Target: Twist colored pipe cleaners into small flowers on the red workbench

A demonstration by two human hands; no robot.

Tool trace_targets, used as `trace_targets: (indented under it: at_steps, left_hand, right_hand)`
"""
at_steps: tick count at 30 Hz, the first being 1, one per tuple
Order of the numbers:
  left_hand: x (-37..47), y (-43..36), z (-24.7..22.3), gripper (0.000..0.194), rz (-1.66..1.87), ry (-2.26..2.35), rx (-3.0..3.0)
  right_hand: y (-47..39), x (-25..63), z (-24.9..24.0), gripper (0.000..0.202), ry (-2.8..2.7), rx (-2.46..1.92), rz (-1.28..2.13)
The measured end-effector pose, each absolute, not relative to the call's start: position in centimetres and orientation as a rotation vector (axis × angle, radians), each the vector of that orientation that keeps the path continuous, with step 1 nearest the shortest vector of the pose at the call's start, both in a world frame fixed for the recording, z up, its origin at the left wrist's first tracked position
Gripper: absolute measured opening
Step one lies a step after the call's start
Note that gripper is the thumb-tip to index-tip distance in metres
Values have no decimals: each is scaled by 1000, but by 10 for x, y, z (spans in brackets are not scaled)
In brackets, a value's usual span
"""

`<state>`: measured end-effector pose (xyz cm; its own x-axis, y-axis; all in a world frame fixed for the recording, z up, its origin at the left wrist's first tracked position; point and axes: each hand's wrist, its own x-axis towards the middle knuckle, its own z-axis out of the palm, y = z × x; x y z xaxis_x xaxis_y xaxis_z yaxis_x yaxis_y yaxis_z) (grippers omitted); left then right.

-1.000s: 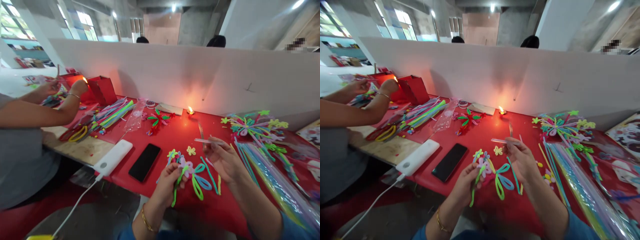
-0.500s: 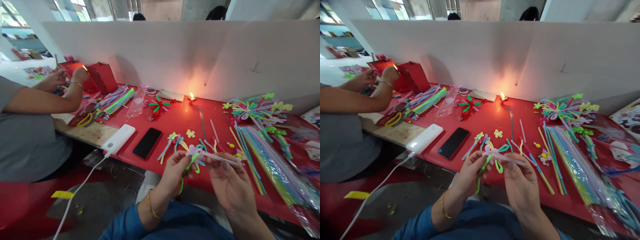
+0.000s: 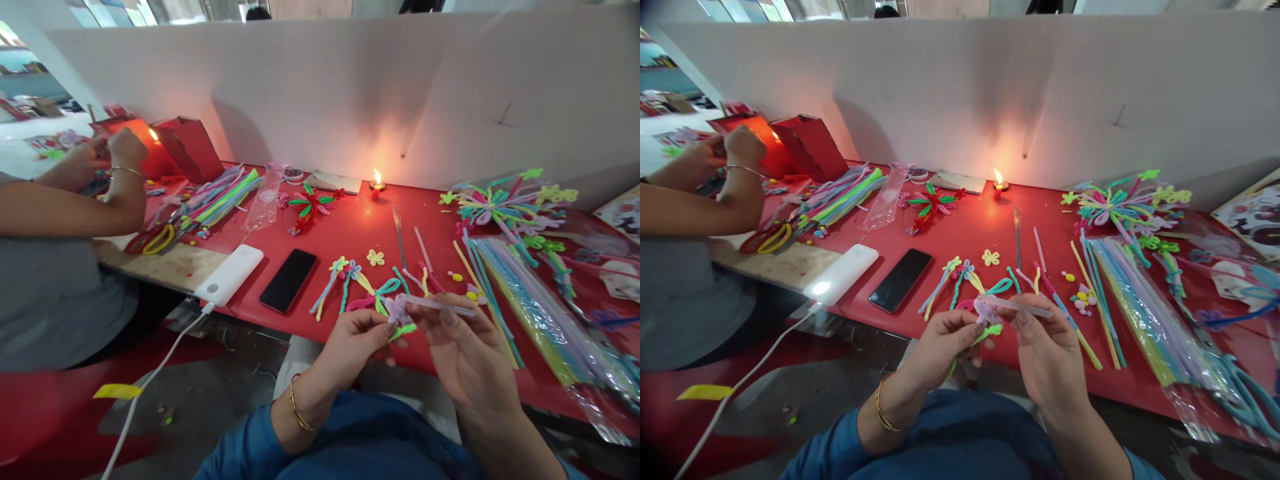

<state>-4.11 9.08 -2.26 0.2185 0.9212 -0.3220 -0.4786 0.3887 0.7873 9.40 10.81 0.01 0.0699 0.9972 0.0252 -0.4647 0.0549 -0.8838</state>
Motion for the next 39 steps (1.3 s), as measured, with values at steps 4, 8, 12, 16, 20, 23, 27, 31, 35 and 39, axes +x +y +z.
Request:
trace_targets:
  at_steps: [4,8,12,16,20,23,27,31,35,39]
  left_hand:
    - [-42,91,-21,27,1071,915,658]
    - [-43,90,-15,26,1084,967,680]
    - [-43,89,-8,25,1058,968,698]
    - [-42,87,-4,27,1055,953,697]
    - [-41,87,-3,27,1063,950,706]
    - [-41,87,-1,26,1066,961,726]
    - [-42,87,-1,24,1060,973,762]
    - [-41,87,-1,19,1053,992,801]
    - [-41,87,1,15,1037,1019,848]
    - [-42,88,4,12,1015,1037,879]
  right_hand:
    - [110,101,-2,13,-923,-875,1296]
    - [113,116,1,9,-1179,-878,1129]
    - [114,131,5,10,-1430,-882,1050]
    - [116,137,8,12,-1542,-911,997]
    - [117,138,11,11,-1587,-931,953]
    - [117,136,14,8,-1651,-984,915]
    - [117,134,17,10,-1682,-1003,871]
    - [116,135,19,12,-1736,-982,815]
    - [117,135,21,14,-1778,-992,748]
    - [117,134,21,13,-1851,-1037,624]
